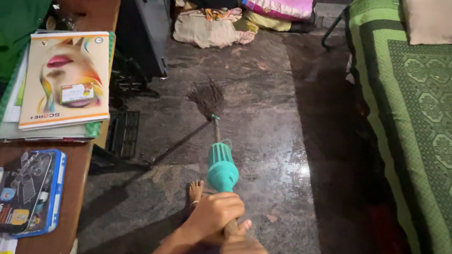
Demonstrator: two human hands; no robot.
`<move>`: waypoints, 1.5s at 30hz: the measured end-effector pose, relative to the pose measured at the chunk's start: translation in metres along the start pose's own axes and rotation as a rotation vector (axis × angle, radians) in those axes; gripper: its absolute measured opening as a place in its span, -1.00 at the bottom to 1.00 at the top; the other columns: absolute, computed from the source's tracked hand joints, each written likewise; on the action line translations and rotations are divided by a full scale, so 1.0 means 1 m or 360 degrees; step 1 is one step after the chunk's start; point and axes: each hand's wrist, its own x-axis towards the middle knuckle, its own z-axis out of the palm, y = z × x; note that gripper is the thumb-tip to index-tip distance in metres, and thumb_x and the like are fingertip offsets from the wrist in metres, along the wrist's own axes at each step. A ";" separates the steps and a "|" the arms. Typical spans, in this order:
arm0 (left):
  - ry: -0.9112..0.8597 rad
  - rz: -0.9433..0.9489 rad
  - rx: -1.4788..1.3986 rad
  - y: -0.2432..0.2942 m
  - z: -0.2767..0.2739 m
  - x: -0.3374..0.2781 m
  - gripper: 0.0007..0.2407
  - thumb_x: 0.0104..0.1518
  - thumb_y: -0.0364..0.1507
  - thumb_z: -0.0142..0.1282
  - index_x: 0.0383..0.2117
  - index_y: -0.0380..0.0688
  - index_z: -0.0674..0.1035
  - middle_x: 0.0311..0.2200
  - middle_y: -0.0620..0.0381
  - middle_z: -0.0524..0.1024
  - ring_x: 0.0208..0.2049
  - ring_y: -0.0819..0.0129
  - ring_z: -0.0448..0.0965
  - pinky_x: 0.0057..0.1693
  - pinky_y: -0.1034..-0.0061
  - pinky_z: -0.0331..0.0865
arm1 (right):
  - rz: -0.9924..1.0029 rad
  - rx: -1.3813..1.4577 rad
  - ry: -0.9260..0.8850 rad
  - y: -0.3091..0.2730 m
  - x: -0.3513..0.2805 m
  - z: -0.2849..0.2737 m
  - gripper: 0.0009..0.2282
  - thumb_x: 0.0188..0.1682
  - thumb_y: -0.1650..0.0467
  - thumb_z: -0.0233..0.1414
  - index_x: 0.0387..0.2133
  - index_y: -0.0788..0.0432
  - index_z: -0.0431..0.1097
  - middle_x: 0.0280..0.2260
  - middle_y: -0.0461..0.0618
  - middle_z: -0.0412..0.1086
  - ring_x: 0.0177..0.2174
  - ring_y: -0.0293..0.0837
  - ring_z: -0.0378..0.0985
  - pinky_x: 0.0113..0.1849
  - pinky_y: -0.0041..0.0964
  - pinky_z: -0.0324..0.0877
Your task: The person mops a tiled floor using a teal mop with a wooden handle. They move the mop back and forth across the floor surface in a bedroom setting.
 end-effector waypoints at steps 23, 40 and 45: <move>0.0066 -0.0152 -0.0052 -0.151 -0.049 0.088 -0.83 0.13 -0.40 0.15 -0.52 -0.18 0.43 -0.46 -0.01 0.44 -0.32 -0.03 0.52 -0.20 0.17 0.41 | -0.0188 0.0271 0.0105 0.113 0.175 0.034 -0.74 -0.20 0.57 0.15 -0.74 0.15 0.20 -0.70 -0.04 0.22 -0.69 -0.06 0.27 -0.51 -0.14 0.06; 0.0238 -0.0252 -0.0493 -0.313 -0.039 0.126 -0.86 0.07 -0.56 0.19 -0.48 -0.29 0.42 -0.38 -0.05 0.39 -0.28 0.02 0.45 -0.07 0.26 0.39 | 0.0027 0.0126 -0.0221 0.266 0.211 0.089 -0.71 -0.10 0.54 0.14 -0.71 0.17 0.17 -0.67 0.03 0.23 -0.62 0.04 0.36 -0.51 -0.08 0.22; 0.0253 -0.0208 -0.0295 -0.271 0.000 0.091 -0.81 0.02 -0.51 0.28 -0.56 -0.23 0.43 -0.36 -0.01 0.47 -0.23 0.04 0.53 -0.05 0.26 0.45 | 0.0105 0.0169 -0.0171 0.197 0.177 0.065 -0.73 -0.14 0.58 0.12 -0.73 0.19 0.18 -0.70 0.01 0.20 -0.67 0.00 0.31 -0.54 -0.09 0.14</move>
